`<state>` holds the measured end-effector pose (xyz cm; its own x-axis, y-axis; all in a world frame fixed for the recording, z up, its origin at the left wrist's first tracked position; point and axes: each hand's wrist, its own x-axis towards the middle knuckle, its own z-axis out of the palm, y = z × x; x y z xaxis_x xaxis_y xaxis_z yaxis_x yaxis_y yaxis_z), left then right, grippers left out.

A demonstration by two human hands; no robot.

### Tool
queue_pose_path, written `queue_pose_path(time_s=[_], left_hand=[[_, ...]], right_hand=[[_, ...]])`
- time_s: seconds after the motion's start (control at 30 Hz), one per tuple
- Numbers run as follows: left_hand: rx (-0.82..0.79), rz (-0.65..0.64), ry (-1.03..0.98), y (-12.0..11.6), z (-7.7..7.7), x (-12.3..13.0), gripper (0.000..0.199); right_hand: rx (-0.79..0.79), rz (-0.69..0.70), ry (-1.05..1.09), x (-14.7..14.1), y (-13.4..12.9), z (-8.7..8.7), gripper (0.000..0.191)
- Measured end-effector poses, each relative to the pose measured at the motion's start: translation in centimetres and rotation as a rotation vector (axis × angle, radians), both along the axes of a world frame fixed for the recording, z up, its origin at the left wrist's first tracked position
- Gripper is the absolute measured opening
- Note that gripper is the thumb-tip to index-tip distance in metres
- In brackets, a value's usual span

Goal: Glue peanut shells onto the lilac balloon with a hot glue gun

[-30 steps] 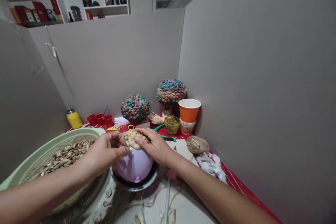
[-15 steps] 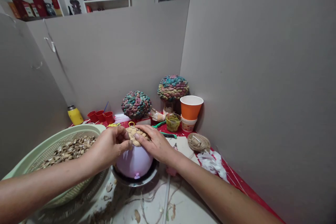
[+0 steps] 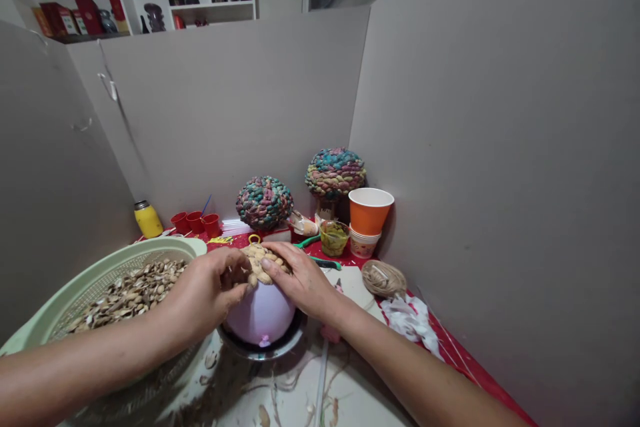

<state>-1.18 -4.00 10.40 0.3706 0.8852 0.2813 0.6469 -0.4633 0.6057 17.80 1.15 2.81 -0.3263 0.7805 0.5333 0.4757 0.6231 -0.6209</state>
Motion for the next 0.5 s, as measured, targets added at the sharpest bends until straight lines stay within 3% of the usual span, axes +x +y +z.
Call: queue_pose_path(time_s=[0.5], left_hand=[[0.191, -0.015, 0.267, -0.60, -0.89, -0.06, 0.007]], right_hand=[[-0.004, -0.009, -0.011, -0.12, -0.15, 0.10, 0.039]])
